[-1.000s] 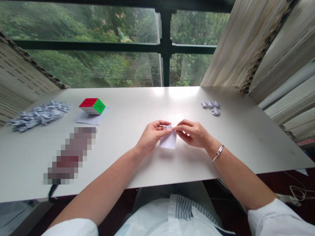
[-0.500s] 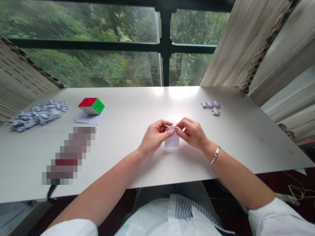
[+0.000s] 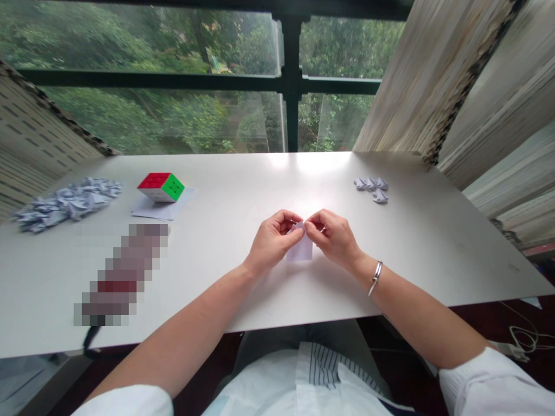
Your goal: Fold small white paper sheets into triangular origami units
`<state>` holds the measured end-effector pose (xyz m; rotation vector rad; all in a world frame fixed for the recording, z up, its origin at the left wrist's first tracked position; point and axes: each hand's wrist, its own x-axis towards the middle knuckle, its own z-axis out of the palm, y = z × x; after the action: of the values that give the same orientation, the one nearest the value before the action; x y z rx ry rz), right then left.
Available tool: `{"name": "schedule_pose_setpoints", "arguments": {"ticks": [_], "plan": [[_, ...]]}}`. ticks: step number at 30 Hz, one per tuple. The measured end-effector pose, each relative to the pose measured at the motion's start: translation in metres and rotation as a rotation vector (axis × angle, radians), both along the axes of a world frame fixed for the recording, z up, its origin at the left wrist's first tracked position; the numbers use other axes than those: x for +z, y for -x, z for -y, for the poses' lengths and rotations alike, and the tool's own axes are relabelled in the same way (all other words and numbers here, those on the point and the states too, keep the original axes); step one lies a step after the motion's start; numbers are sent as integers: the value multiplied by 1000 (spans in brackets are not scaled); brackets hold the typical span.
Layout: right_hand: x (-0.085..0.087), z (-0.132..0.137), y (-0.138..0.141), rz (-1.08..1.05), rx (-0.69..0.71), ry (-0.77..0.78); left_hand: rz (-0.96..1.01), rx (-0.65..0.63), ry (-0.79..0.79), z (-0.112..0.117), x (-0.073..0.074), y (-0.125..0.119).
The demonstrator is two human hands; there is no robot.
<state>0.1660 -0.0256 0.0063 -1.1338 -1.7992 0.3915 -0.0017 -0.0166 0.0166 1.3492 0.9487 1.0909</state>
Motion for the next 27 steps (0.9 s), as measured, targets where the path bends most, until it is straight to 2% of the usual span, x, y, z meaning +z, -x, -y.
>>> {"name": "schedule_pose_setpoints", "arguments": {"ticks": [10, 17, 27], "plan": [[4, 3, 2, 1, -9, 46, 14, 17, -16, 0, 0, -1], [6, 3, 3, -329, 134, 383, 129, 18, 40, 1, -3, -1], [6, -1, 1, -556, 244, 456, 155, -21, 6, 1, 0, 2]]}}
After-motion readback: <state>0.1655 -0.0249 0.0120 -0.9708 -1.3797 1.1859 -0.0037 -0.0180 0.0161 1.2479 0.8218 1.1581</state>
